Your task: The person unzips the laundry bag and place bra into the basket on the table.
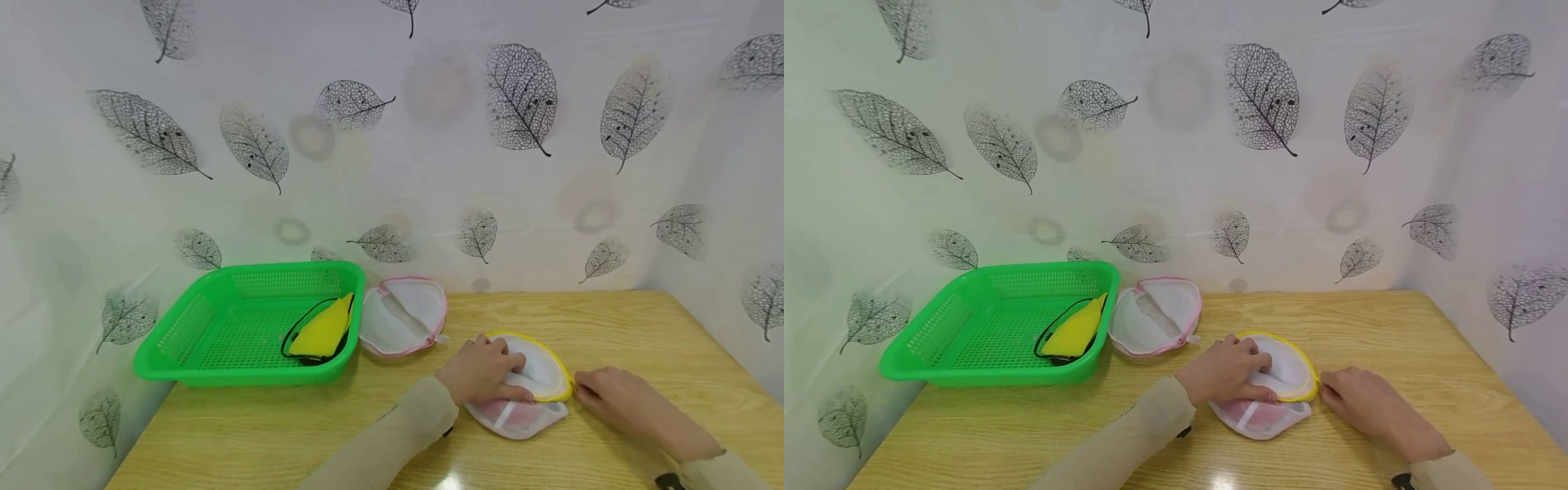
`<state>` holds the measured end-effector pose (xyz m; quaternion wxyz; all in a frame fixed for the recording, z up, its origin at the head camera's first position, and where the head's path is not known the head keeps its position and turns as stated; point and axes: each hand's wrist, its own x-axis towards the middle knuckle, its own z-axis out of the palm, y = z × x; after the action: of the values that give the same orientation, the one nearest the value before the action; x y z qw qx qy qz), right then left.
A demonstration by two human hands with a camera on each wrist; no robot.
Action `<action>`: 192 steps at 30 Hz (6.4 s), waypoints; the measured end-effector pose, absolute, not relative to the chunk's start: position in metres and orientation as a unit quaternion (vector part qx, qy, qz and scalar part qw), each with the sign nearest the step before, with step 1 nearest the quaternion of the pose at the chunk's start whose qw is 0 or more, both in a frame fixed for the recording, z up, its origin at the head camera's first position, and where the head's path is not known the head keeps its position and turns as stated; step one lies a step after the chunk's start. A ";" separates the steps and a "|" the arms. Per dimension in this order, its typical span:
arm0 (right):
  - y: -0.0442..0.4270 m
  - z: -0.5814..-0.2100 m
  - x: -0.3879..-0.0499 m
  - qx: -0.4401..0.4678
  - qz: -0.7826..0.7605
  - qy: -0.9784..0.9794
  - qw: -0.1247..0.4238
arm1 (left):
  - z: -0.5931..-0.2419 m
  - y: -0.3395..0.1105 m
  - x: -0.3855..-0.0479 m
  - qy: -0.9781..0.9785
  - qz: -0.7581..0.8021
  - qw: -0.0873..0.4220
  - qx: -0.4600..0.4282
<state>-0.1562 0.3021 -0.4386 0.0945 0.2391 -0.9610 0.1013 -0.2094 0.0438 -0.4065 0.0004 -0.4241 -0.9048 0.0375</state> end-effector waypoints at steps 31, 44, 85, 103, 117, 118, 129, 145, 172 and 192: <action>0.301 -0.438 -0.147 0.235 0.096 -0.964 0.074 | -0.407 0.045 -0.209 -0.908 0.040 0.001 -0.418; 0.297 -0.436 -0.146 0.210 0.103 -0.967 0.104 | -0.407 0.044 -0.209 -0.906 0.045 0.005 -0.421; 0.298 -0.435 -0.164 0.230 0.149 -0.957 0.099 | -0.405 0.032 -0.197 -0.880 0.102 0.075 -0.458; 0.298 -0.439 -0.161 0.242 0.151 -0.950 0.129 | -0.404 0.031 -0.199 -0.885 0.075 0.058 -0.456; 0.297 -0.434 -0.159 0.239 0.143 -0.953 0.115 | -0.404 0.032 -0.200 -0.888 0.071 0.053 -0.451; 0.297 -0.434 -0.159 0.239 0.142 -0.954 0.113 | -0.404 0.032 -0.200 -0.889 0.071 0.053 -0.450; 0.296 -0.431 -0.158 0.240 0.147 -0.955 0.091 | -0.408 0.032 -0.201 -0.895 0.056 0.040 -0.440; 0.306 -0.417 -0.200 0.255 0.148 -0.955 0.030 | -0.414 0.046 -0.224 -0.910 0.046 0.056 -0.409; 0.307 -0.423 -0.187 0.255 0.176 -0.949 0.057 | -0.411 0.044 -0.223 -0.910 0.028 0.040 -0.411; 0.305 -0.424 -0.183 0.254 0.174 -0.950 0.060 | -0.411 0.044 -0.223 -0.911 0.024 0.038 -0.410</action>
<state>-0.1829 0.3051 -0.4245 0.0597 0.2538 -0.9495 0.1743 -0.2232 0.0441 -0.4111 0.0375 -0.4104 -0.9108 0.0243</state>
